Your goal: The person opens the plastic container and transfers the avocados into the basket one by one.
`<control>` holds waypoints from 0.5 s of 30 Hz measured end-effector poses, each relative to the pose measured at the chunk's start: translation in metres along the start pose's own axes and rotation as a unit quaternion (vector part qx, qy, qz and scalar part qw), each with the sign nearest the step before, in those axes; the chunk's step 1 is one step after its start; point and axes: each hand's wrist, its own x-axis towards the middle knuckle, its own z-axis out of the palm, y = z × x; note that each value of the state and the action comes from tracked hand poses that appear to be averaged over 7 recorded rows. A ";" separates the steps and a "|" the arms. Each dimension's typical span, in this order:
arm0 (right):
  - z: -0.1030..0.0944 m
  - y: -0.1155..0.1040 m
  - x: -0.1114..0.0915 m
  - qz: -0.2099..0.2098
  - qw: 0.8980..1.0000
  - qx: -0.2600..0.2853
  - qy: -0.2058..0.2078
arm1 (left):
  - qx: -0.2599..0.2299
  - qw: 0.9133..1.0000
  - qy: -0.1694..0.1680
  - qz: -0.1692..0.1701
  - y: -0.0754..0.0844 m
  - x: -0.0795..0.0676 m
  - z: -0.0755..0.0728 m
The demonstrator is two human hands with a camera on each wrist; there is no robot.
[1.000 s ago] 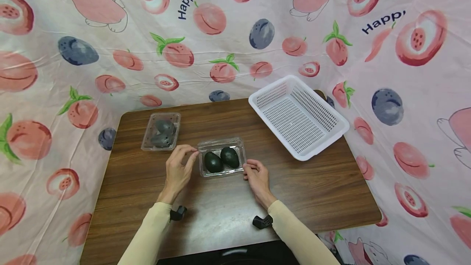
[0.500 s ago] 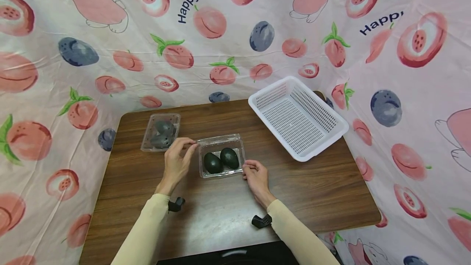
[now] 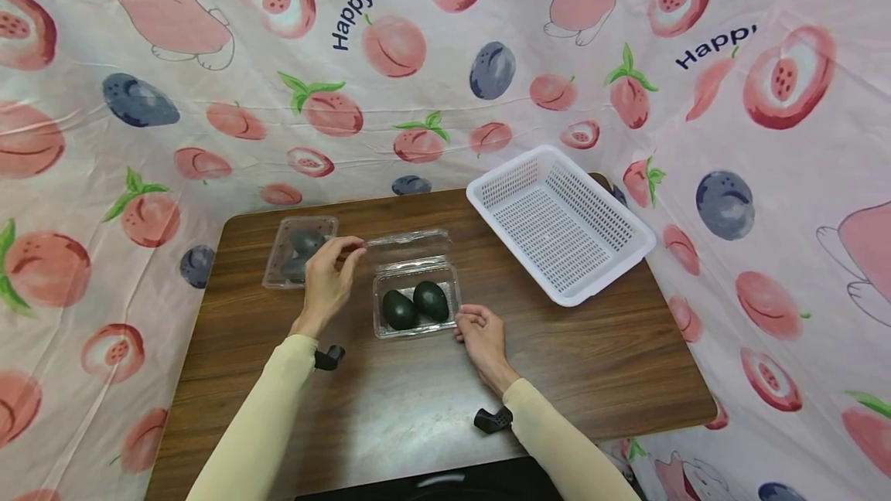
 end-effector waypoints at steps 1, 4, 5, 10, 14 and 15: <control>0.000 0.000 0.000 -0.001 1.000 0.000 0.000 | 0.000 1.000 0.000 0.001 -0.001 0.002 0.000; 0.000 0.000 0.000 -0.001 1.000 -0.001 -0.001 | -0.006 1.000 0.002 -0.003 -0.004 0.007 0.002; 0.000 0.001 0.000 0.000 1.000 0.000 -0.002 | -0.008 1.000 0.002 -0.005 -0.005 0.008 0.003; -0.001 0.000 0.000 0.003 1.000 0.004 -0.004 | -0.019 0.999 -0.004 -0.027 -0.011 0.012 0.008; -0.001 0.000 -0.001 0.003 1.000 0.004 -0.008 | -0.013 0.999 -0.002 -0.040 -0.017 0.017 0.011; -0.001 0.000 0.000 0.004 1.000 0.004 -0.009 | -0.012 0.999 -0.001 -0.043 -0.018 0.018 0.012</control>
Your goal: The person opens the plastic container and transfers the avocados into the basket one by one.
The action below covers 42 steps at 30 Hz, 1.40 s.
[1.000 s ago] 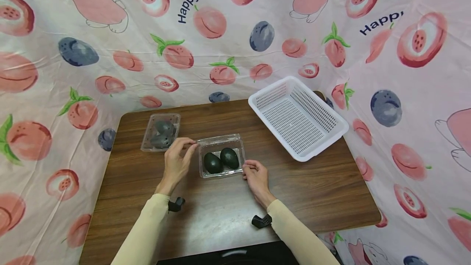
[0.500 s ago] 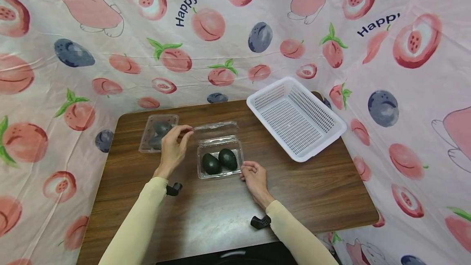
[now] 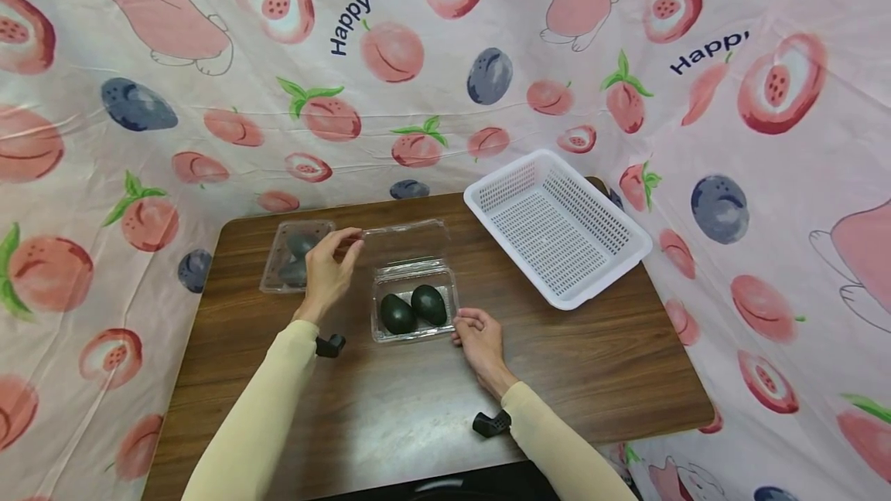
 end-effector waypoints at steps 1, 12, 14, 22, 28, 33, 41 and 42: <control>0.000 0.000 0.000 0.001 1.000 0.000 -0.001 | 0.001 1.000 0.000 -0.004 -0.001 0.001 0.001; 0.001 0.001 0.001 -0.003 1.000 0.002 -0.007 | -0.046 0.995 0.009 -0.093 -0.009 0.006 0.008; 0.001 0.001 0.001 -0.002 1.000 0.003 -0.008 | -0.048 0.993 0.010 -0.110 -0.011 0.004 0.009; 0.001 0.002 0.001 -0.004 1.000 0.004 -0.002 | -0.057 0.987 0.002 -0.151 -0.021 -0.007 0.013; 0.001 0.004 0.003 -0.008 1.000 0.012 -0.002 | -0.080 0.980 -0.012 -0.182 -0.027 -0.018 0.015; 0.001 0.004 0.003 -0.013 1.000 0.009 0.000 | -0.091 0.972 -0.030 -0.214 -0.032 -0.025 0.017; 0.000 0.003 0.003 -0.004 1.000 0.001 -0.002 | -0.091 0.963 -0.047 -0.248 -0.035 -0.030 0.019; 0.000 0.003 0.003 -0.003 1.000 0.001 -0.001 | -0.090 0.962 -0.052 -0.251 -0.036 -0.031 0.019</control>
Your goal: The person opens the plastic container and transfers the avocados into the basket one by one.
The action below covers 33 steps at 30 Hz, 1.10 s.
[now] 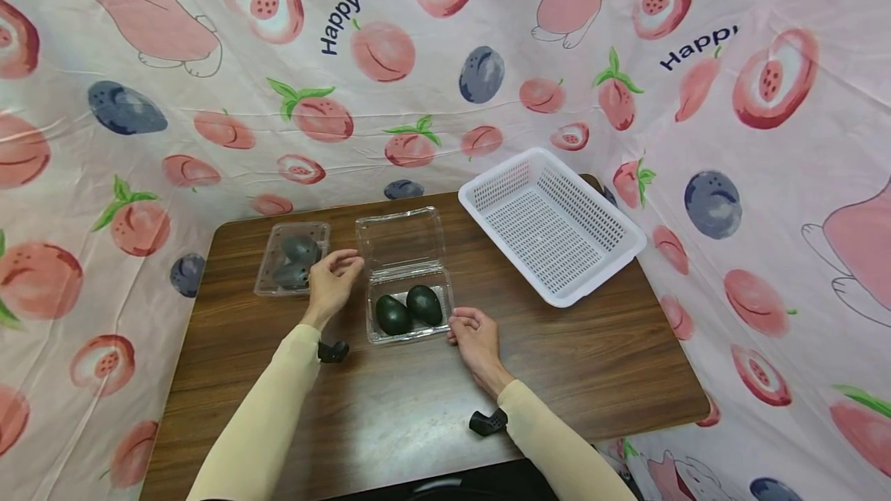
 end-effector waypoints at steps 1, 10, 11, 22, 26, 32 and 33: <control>0.000 0.000 0.000 0.001 1.000 -0.001 0.000 | 0.000 1.000 -0.004 -0.003 0.000 0.000 0.000; 0.001 -0.002 -0.001 -0.001 1.000 -0.006 -0.001 | 0.008 1.000 -0.016 -0.014 -0.007 -0.001 0.001; 0.001 -0.002 -0.001 -0.002 1.000 -0.006 -0.001 | 0.008 1.000 -0.015 -0.015 -0.008 -0.001 0.001; 0.000 0.000 -0.001 -0.003 1.000 -0.007 -0.002 | 0.049 0.999 -0.008 -0.015 -0.010 -0.001 0.006; 0.000 0.000 -0.001 -0.003 1.000 -0.006 0.001 | 0.053 0.998 -0.008 -0.017 -0.008 -0.002 0.007; 0.000 0.000 -0.001 0.001 1.000 -0.001 0.001 | 0.056 0.998 -0.022 -0.033 -0.006 -0.003 0.006; 0.000 0.001 -0.001 0.002 1.000 0.000 0.000 | 0.054 0.998 -0.024 -0.036 -0.006 -0.004 0.006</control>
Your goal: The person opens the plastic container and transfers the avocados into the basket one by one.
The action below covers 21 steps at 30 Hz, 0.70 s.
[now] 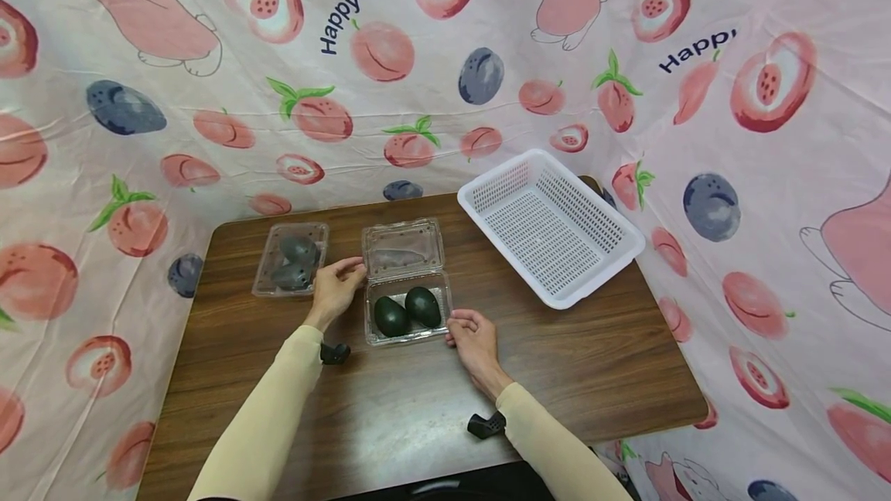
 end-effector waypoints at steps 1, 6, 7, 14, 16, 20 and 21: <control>0.000 0.000 0.000 0.000 1.000 0.000 0.000 | -0.001 1.000 -0.003 -0.004 0.000 0.000 0.000; -0.001 0.001 0.000 -0.001 1.000 0.004 -0.003 | -0.003 1.000 -0.010 -0.013 0.000 -0.001 0.001; -0.001 0.001 0.000 0.000 1.000 0.005 -0.004 | -0.001 1.000 -0.011 -0.014 0.000 -0.001 0.001; -0.001 0.000 0.000 0.002 1.000 0.005 -0.003 | 0.013 1.000 -0.014 -0.014 -0.003 0.001 0.002; -0.001 0.000 0.000 0.002 1.000 0.005 -0.004 | 0.013 1.000 -0.016 -0.018 -0.004 0.001 0.002; -0.002 0.001 0.001 0.002 1.000 0.005 -0.007 | 0.018 0.999 -0.021 -0.024 -0.005 0.001 0.002; -0.001 0.001 0.000 -0.001 1.000 0.004 -0.008 | 0.019 0.999 -0.022 -0.025 -0.005 0.001 0.002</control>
